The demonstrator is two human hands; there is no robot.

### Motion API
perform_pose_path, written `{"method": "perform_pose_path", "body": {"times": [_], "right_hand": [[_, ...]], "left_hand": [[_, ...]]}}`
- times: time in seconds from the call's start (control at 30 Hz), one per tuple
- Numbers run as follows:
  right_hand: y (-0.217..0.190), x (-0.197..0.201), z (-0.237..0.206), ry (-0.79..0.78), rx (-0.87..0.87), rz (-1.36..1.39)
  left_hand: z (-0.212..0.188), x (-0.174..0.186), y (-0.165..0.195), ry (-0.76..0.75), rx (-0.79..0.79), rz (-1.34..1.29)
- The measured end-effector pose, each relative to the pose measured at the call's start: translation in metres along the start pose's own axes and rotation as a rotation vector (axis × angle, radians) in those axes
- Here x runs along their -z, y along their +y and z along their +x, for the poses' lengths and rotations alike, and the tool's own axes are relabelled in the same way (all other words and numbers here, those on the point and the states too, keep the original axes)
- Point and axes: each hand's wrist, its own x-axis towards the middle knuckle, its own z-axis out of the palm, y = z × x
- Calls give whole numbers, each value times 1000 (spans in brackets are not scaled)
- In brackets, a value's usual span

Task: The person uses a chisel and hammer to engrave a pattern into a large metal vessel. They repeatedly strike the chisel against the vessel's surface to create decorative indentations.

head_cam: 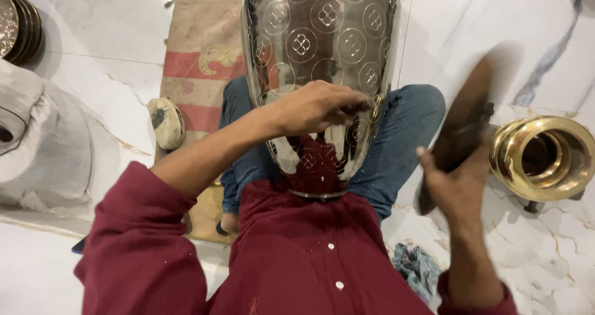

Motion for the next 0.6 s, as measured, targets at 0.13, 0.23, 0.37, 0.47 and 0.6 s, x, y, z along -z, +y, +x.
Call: {"method": "perform_pose_path", "body": {"times": [0.13,0.23,0.37,0.47,0.6], "right_hand": [[-19,30,46,-498,-153,-392],[-35,41,81,-320,101,-188],[-68,51,114,-655,245,-568],[-95,51,130,-823,296,-692],[-118,51,139,-643,542,-765]], "left_hand": [[-17,-12,3,207,-14,-50],[-31,-25,7,373,93,-6],[-44,-51,16,668,199,-58],[-48,-69,19,838,287,-129],[-51,-88,21,945,338,-102]]}}
